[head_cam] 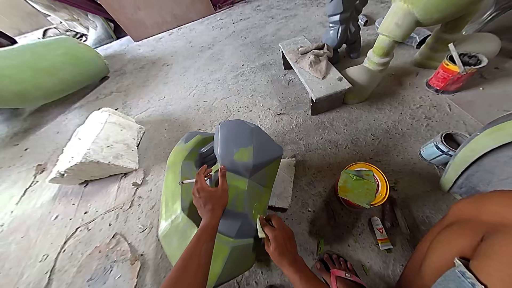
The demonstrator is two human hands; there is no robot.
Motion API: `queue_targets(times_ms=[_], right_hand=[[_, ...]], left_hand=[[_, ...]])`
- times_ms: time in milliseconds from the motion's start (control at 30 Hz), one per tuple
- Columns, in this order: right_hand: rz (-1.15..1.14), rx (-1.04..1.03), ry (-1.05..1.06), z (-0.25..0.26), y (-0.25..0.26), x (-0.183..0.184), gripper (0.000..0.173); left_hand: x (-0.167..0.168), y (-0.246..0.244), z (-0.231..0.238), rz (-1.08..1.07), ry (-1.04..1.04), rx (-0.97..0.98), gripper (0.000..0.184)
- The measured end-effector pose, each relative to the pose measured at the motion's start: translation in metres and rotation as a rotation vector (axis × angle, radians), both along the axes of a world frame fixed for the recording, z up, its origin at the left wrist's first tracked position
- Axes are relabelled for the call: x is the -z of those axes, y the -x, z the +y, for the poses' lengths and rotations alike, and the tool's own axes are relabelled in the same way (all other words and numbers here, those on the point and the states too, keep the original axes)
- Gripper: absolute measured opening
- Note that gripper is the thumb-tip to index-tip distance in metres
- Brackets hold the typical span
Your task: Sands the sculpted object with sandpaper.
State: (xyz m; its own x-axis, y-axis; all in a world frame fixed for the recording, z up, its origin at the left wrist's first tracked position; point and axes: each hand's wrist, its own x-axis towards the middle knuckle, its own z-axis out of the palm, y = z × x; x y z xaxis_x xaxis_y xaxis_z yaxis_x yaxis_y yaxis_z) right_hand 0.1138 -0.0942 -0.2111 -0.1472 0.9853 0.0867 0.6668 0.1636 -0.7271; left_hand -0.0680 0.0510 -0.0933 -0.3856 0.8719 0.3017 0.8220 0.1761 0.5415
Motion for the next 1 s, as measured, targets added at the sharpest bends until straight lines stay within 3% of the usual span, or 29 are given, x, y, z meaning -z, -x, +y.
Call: queue_targets(times_ms=[333, 533, 1000], right_hand=[[0.529, 0.298, 0.052, 0.034, -0.014, 0.016, 0.039], [0.424, 0.218, 0.098, 0.028, -0.002, 0.010, 0.039], [0.428, 0.203, 0.147, -0.022, 0.022, -0.003, 0.038]], left_hand=[[-0.002, -0.001, -0.002, -0.018, 0.003, 0.005, 0.069], [-0.002, -0.002, -0.001, -0.012, 0.003, -0.005, 0.069], [-0.004, -0.005, -0.003, -0.015, 0.015, -0.018, 0.070]])
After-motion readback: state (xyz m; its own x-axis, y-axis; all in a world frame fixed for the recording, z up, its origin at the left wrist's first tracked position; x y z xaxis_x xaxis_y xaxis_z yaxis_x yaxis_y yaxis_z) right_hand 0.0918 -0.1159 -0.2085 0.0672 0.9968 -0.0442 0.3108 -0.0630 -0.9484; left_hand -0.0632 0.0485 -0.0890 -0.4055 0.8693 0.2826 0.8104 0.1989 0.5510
